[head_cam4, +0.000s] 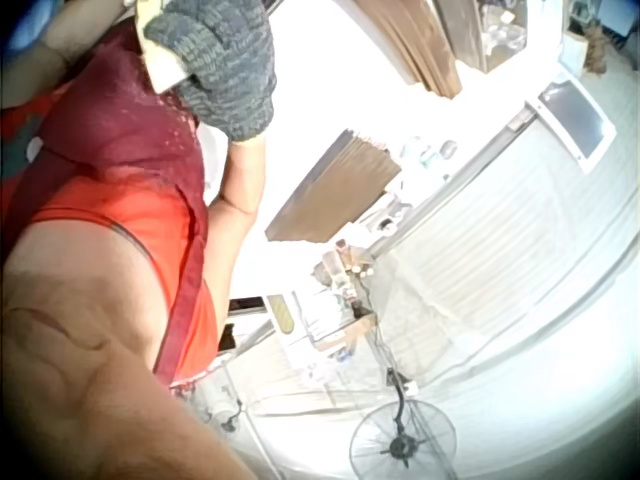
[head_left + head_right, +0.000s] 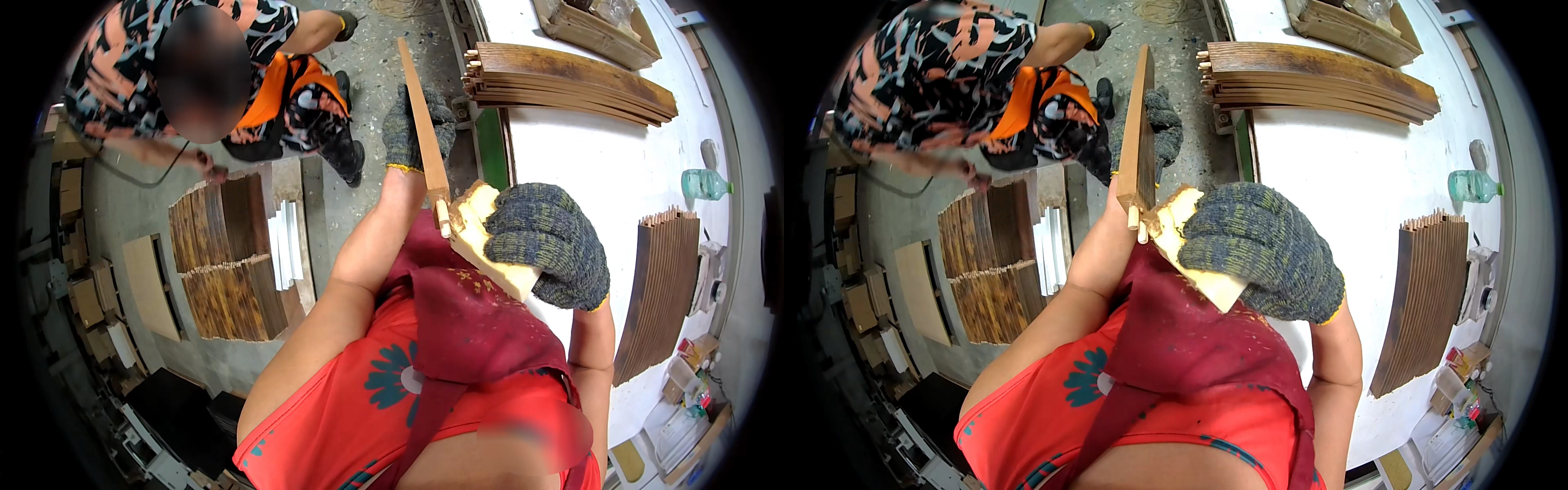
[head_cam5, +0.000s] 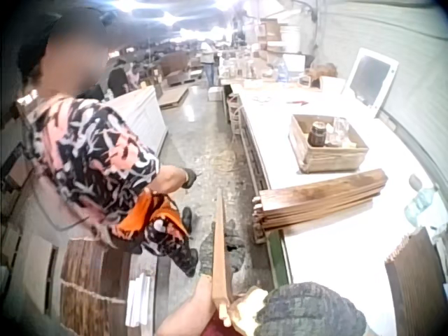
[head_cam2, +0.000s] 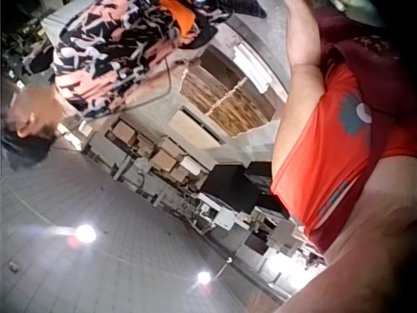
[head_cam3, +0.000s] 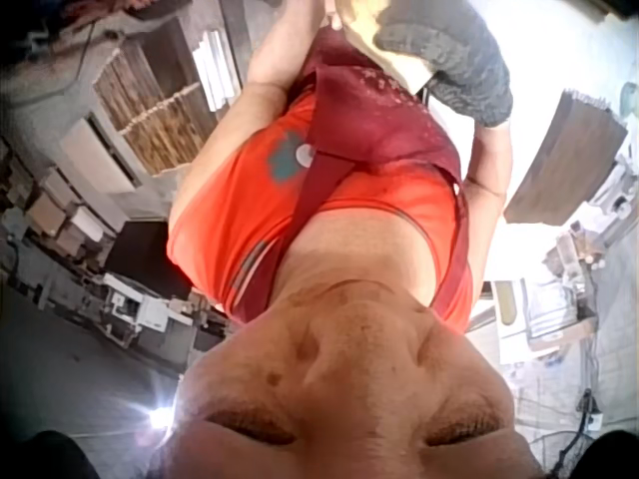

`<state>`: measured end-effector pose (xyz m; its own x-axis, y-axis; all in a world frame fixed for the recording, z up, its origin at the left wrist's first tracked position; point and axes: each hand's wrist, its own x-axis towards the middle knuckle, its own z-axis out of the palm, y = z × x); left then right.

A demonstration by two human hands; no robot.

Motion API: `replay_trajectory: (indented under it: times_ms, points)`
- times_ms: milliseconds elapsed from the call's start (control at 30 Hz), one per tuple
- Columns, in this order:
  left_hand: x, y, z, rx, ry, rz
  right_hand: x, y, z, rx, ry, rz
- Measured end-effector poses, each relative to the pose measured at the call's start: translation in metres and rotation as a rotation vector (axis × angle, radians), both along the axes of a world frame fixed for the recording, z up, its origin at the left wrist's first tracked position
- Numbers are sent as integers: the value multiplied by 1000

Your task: The person polishes wooden planks one by one with a sponge, wiping both the flat surfaces and the narrow edges before setting them aside in a stack.

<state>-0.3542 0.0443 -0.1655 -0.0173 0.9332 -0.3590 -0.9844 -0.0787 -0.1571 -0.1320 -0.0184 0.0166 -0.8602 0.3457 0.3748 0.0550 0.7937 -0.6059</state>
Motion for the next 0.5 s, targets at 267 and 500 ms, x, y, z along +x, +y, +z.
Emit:
replay_trajectory:
  times_ms: [267, 500]
  points:
    - [-7, 4, -9, -41, -69, 67, 13, 6, 3, -90, 81, -113]
    - [-6, 3, -8, -15, -134, 19, -4, 24, 16, 69, 193, -216]
